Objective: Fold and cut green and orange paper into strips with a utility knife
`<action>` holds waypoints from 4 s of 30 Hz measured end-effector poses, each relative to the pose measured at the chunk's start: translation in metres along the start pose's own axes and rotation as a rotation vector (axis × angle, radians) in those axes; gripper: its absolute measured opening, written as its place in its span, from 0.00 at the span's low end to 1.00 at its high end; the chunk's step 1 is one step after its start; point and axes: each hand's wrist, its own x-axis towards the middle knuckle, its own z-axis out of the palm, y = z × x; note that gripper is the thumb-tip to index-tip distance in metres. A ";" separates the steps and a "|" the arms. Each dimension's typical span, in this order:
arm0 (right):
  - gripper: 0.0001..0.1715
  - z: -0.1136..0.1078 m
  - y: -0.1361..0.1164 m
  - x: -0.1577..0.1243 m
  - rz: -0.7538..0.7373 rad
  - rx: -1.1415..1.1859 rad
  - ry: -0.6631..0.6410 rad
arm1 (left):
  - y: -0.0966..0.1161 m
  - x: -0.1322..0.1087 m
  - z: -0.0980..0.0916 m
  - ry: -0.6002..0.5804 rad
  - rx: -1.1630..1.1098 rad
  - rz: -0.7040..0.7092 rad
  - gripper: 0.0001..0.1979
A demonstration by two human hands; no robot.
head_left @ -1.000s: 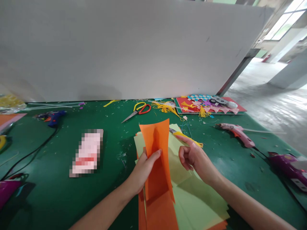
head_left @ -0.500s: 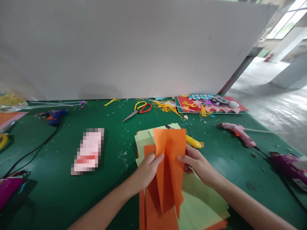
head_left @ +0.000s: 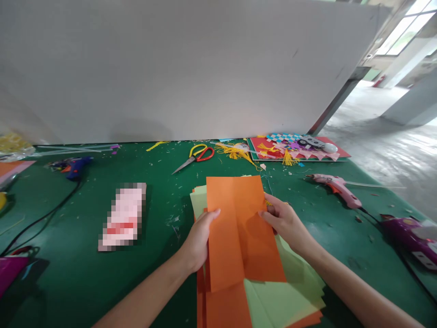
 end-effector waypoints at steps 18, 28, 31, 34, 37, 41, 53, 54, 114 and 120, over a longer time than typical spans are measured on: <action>0.41 0.020 0.012 -0.019 -0.560 -0.373 -0.082 | -0.021 -0.002 -0.002 -0.212 0.243 0.083 0.20; 0.48 0.016 0.009 -0.019 -0.669 -0.442 -0.101 | -0.027 -0.002 0.000 -0.304 0.145 0.022 0.19; 0.48 0.018 0.008 -0.019 -0.666 -0.521 -0.108 | -0.024 -0.005 0.003 -0.259 0.095 0.007 0.24; 0.48 0.019 0.007 -0.019 -0.659 -0.586 -0.134 | -0.018 -0.007 0.005 -0.195 0.020 0.037 0.29; 0.48 0.021 0.007 -0.019 -0.647 -0.632 -0.139 | -0.012 -0.008 0.007 -0.174 -0.085 0.018 0.26; 0.48 0.024 0.007 -0.020 -0.619 -0.643 -0.138 | -0.010 -0.009 0.007 -0.146 -0.100 -0.030 0.30; 0.47 0.023 0.010 -0.021 -0.691 -0.545 -0.190 | -0.008 0.000 0.001 -0.091 -0.100 0.039 0.17; 0.46 0.022 0.010 -0.021 -0.696 -0.533 -0.198 | -0.007 0.001 0.000 -0.105 -0.081 0.068 0.15; 0.31 0.016 0.004 -0.009 -0.102 0.292 0.009 | -0.026 -0.010 0.005 -0.421 0.171 -0.006 0.19; 0.24 0.016 -0.002 -0.010 0.191 0.622 -0.318 | -0.026 -0.010 0.004 -0.483 0.261 -0.069 0.14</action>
